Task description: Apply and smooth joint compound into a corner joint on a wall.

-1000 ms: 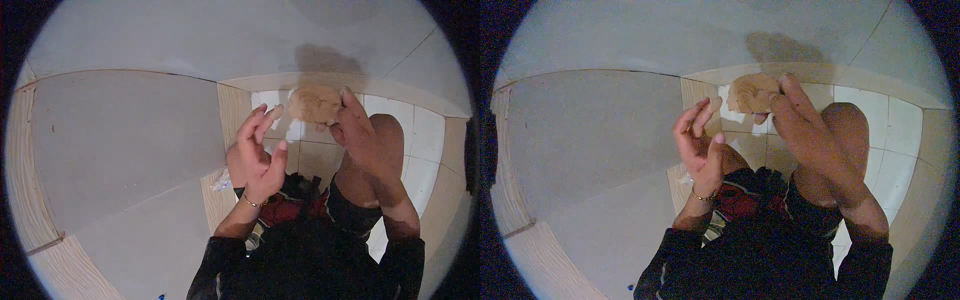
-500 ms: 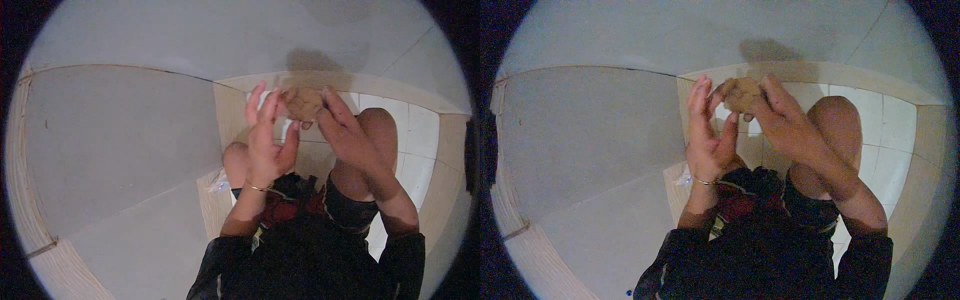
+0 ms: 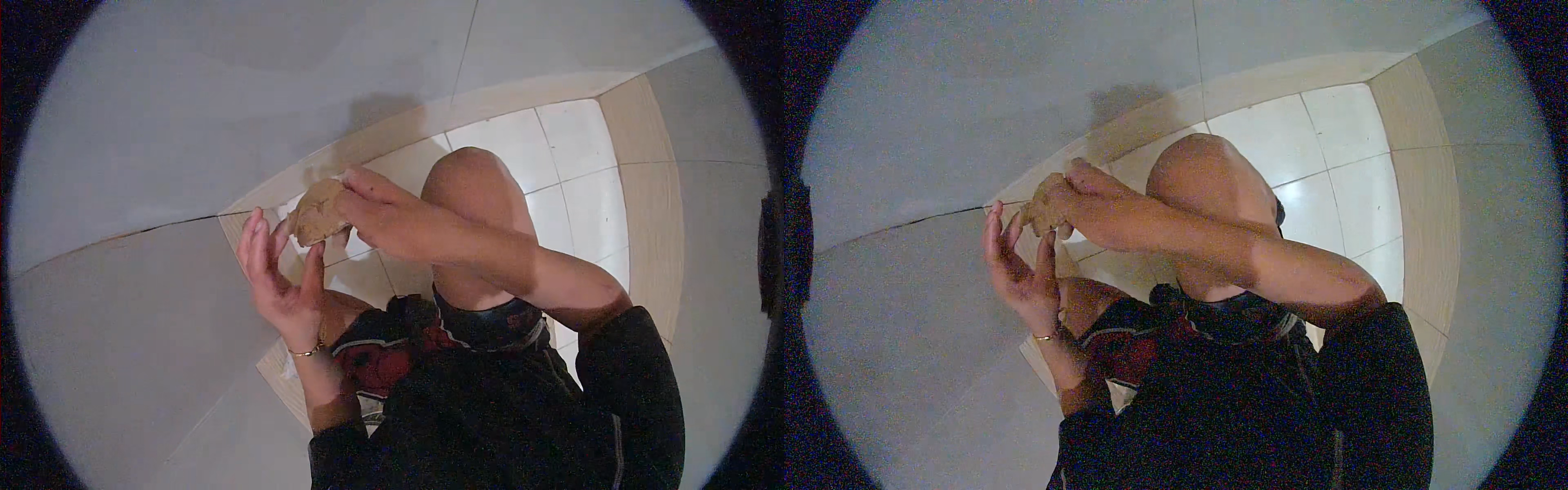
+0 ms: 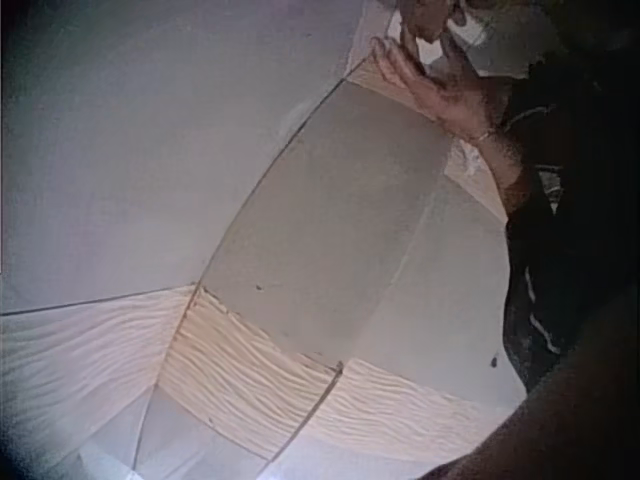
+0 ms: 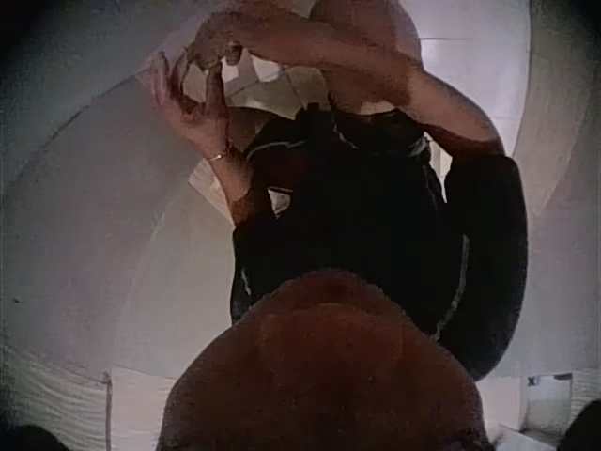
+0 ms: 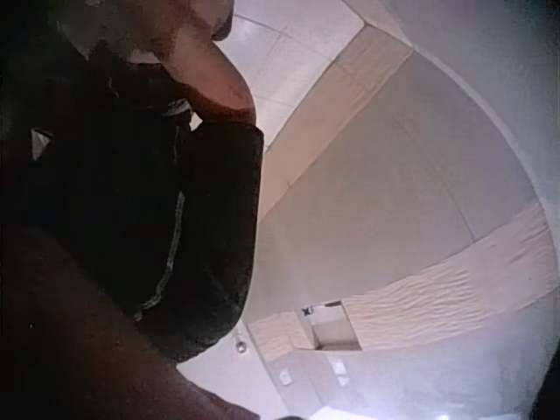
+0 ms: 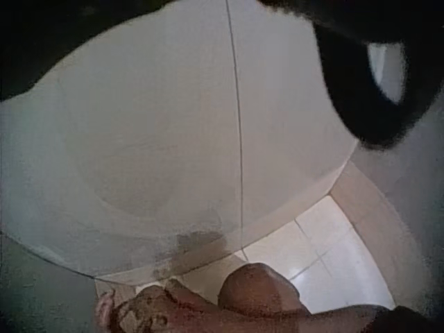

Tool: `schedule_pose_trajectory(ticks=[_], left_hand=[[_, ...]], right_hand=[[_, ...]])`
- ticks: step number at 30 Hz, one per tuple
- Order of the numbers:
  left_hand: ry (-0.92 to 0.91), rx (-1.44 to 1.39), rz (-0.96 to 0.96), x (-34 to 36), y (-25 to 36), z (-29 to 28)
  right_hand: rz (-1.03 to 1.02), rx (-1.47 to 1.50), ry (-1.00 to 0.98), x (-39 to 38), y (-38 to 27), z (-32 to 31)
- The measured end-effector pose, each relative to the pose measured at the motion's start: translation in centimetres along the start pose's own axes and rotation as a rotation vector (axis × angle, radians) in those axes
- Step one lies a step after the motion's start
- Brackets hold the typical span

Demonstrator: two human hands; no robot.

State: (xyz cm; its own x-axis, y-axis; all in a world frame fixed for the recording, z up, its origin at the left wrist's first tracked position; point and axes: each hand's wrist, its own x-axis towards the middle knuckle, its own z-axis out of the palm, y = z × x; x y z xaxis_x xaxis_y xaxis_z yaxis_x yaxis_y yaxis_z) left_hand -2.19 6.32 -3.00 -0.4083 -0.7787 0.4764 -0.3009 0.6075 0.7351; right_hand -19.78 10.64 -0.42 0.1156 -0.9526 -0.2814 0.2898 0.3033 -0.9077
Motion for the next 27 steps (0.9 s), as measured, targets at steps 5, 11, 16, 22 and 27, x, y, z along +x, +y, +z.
schedule_pose_trajectory(ticks=[5, 11, 16, 22, 27], left_hand=[[-0.033, 0.045, 0.023, 0.4, -0.1, -1.0], [-0.082, 0.152, 0.098, 0.8, -0.4, -0.6], [-0.012, 0.263, 0.145, 0.7, -0.8, -0.1], [0.054, -0.136, -0.054, 0.1, -0.6, 0.9], [0.204, -0.87, -0.225, 0.6, -0.8, 0.5]], right_hand=[[-0.18, -0.031, -0.041, 0.3, 0.1, 0.3], [-0.283, -0.11, 0.035, 1.4, 1.8, 0.1], [-0.101, 0.082, 0.147, 2.4, 2.3, 0.7], [-0.525, -0.336, 0.332, 2.0, 2.3, 0.5], [-0.702, -0.285, 0.263, 3.8, 3.9, -0.4]])
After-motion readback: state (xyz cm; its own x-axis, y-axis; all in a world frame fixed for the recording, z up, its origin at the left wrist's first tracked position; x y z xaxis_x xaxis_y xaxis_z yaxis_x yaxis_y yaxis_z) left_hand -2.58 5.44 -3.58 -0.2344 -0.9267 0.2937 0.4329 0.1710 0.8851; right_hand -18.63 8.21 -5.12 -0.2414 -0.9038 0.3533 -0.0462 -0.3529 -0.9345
